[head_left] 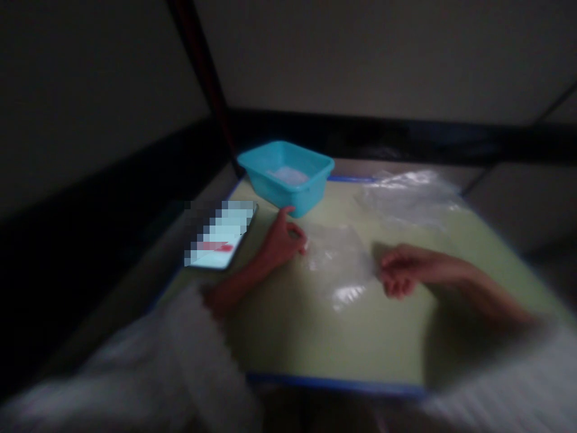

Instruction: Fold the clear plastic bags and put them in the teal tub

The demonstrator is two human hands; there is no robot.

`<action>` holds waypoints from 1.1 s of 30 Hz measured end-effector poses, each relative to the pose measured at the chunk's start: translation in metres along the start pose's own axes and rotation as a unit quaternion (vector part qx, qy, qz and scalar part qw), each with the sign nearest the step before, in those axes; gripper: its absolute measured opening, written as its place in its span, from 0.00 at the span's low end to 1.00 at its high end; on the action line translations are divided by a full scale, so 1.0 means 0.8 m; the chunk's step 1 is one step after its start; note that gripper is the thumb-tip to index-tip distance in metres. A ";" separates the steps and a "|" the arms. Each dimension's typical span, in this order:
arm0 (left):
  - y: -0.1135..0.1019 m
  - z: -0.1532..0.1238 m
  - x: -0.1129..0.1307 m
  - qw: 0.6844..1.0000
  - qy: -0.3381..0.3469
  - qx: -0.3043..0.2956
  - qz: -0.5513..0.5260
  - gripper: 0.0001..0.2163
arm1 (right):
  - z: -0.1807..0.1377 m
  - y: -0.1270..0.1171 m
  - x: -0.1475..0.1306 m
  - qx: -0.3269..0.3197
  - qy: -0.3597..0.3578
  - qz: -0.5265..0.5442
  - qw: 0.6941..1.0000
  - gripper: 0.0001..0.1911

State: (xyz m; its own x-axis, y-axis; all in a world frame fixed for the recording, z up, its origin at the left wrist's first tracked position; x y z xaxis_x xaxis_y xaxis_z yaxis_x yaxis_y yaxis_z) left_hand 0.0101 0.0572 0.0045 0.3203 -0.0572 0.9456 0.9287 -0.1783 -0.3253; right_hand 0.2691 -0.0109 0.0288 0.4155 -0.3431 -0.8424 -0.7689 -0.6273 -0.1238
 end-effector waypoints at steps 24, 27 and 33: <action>0.002 0.001 0.001 0.988 0.104 0.055 0.102 0.05 | 0.031 -0.028 0.013 0.089 -0.193 -0.432 0.876 0.57; 0.002 0.002 -0.001 0.988 0.105 0.052 0.100 0.05 | 0.028 -0.025 0.013 0.068 -0.193 -0.436 0.876 0.56; 0.004 0.002 -0.002 0.986 0.109 0.048 0.119 0.04 | 0.026 -0.026 0.013 0.066 -0.189 -0.449 0.871 0.55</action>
State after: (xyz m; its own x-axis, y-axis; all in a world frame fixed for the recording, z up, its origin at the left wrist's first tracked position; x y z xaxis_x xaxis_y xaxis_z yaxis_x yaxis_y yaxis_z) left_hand 0.0126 0.0584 0.0018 0.4936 -0.2982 0.8170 0.8486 -0.0406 -0.5275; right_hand 0.2792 0.0130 0.0114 0.7078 0.5139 -0.4848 -0.2762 -0.4303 -0.8594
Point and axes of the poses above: each hand's wrist, its own z-axis towards the middle knuckle, its own y-axis out of the palm, x = y × z, the point moved 2 cm from there along z, towards the middle knuckle, and after that the axes turned 2 degrees about z, right-handed, at the moved point
